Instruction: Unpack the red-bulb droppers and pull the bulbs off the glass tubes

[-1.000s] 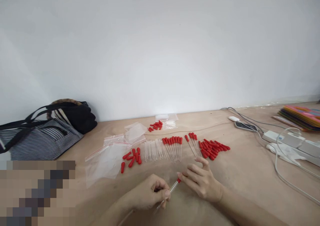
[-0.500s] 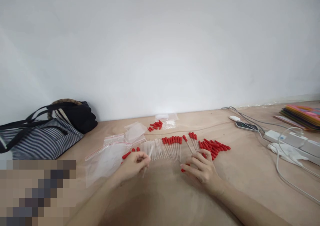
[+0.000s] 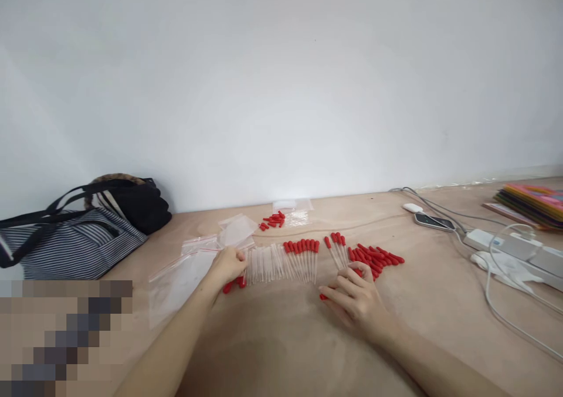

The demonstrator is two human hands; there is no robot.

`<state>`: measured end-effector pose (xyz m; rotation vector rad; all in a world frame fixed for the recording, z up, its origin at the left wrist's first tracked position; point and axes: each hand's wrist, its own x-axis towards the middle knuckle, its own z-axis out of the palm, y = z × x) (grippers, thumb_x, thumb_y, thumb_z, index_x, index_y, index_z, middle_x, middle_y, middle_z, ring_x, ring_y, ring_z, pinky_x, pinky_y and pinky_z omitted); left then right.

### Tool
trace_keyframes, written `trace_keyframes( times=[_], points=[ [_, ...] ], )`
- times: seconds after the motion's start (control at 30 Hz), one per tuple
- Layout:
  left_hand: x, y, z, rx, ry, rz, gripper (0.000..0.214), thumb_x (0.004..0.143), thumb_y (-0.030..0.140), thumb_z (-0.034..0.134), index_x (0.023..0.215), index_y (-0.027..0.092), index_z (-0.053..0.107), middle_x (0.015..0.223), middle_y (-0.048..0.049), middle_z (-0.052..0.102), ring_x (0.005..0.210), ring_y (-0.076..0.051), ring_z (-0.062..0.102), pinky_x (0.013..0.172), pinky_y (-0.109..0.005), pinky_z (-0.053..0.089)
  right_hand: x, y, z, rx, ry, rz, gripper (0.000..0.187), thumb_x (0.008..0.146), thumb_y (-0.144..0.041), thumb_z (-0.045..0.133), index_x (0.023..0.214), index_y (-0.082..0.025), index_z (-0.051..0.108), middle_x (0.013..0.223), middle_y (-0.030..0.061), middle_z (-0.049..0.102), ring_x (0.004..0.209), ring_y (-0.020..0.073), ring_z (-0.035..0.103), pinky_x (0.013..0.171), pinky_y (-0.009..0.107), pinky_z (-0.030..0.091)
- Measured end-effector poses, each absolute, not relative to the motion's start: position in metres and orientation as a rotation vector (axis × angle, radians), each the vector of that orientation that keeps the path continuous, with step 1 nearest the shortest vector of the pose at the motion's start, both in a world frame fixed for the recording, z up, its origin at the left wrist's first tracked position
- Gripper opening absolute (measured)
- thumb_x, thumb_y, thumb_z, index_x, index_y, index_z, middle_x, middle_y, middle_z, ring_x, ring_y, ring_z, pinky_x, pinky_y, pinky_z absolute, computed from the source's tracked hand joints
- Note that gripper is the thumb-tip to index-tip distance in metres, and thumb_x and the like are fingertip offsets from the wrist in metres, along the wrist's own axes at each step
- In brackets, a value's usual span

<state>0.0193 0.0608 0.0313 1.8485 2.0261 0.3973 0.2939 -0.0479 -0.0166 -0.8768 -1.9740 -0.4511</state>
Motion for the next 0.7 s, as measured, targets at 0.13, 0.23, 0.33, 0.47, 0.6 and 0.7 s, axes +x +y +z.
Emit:
trace_keyframes(
  times=[0.13, 0.23, 0.33, 0.47, 0.6, 0.7],
  points=[
    [0.0232, 0.0628, 0.0243, 1.899, 1.992, 0.344, 0.014, 0.061, 0.017, 0.049, 0.050, 0.015, 0.058, 0.036, 0.0004, 0.054, 0.039, -0.013, 0.052, 0.043, -0.019, 0.033, 0.2924, -0.0483, -0.0163, -0.887, -1.974, -0.461, 0.012, 0.074, -0.017, 0.056, 0.084, -0.023, 0.061, 0.067, -0.0017, 0.060, 0.070, 0.0131, 0.049, 0.081, 0.038, 0.026],
    [0.0238, 0.0638, 0.0249, 1.920, 1.993, 0.336, 0.015, 0.062, 0.019, 0.049, 0.050, 0.015, 0.057, 0.036, 0.0000, 0.055, 0.040, -0.013, 0.052, 0.043, -0.019, 0.033, 0.2918, -0.0495, -0.0146, -0.894, -1.972, -0.461, 0.011, 0.075, -0.017, 0.056, 0.083, -0.022, 0.061, 0.067, -0.0017, 0.060, 0.070, 0.0128, 0.049, 0.081, 0.038, 0.026],
    [0.0236, 0.0645, 0.0264, 1.934, 2.001, 0.351, 0.013, 0.063, 0.020, 0.051, 0.053, 0.015, 0.058, 0.039, -0.0002, 0.056, 0.040, -0.013, 0.053, 0.043, -0.019, 0.033, 0.2916, -0.0508, -0.0130, -0.890, -1.978, -0.462, 0.011, 0.075, -0.018, 0.056, 0.083, -0.022, 0.061, 0.067, -0.0016, 0.060, 0.070, 0.0128, 0.049, 0.081, 0.037, 0.026],
    [0.0248, 0.0636, 0.0257, 1.947, 1.995, 0.382, 0.010, 0.062, 0.020, 0.053, 0.056, 0.015, 0.059, 0.042, 0.0001, 0.058, 0.041, -0.013, 0.055, 0.045, -0.019, 0.034, 0.2918, -0.0511, -0.0122, -0.897, -1.986, -0.452, 0.011, 0.075, -0.017, 0.054, 0.082, -0.022, 0.061, 0.066, -0.0019, 0.060, 0.069, 0.0123, 0.049, 0.081, 0.037, 0.026],
    [0.0256, 0.0614, 0.0248, 1.957, 1.968, 0.406, 0.012, 0.064, 0.020, 0.052, 0.055, 0.015, 0.058, 0.041, 0.0003, 0.057, 0.041, -0.014, 0.055, 0.045, -0.020, 0.035, 0.2920, -0.0498, -0.0117, -0.907, -1.995, -0.450, 0.012, 0.075, -0.017, 0.054, 0.083, -0.023, 0.061, 0.066, -0.0018, 0.060, 0.069, 0.0125, 0.048, 0.080, 0.037, 0.026],
    [0.0249, 0.0610, 0.0299, 1.966, 1.962, 0.433, 0.015, 0.064, 0.021, 0.053, 0.050, 0.015, 0.056, 0.040, -0.0002, 0.056, 0.042, -0.015, 0.056, 0.045, -0.021, 0.035, 0.2918, -0.0497, -0.0110, -0.906, -2.000, -0.453, 0.012, 0.074, -0.018, 0.055, 0.084, -0.023, 0.061, 0.067, -0.0016, 0.060, 0.067, 0.0123, 0.047, 0.080, 0.037, 0.027]
  ],
)
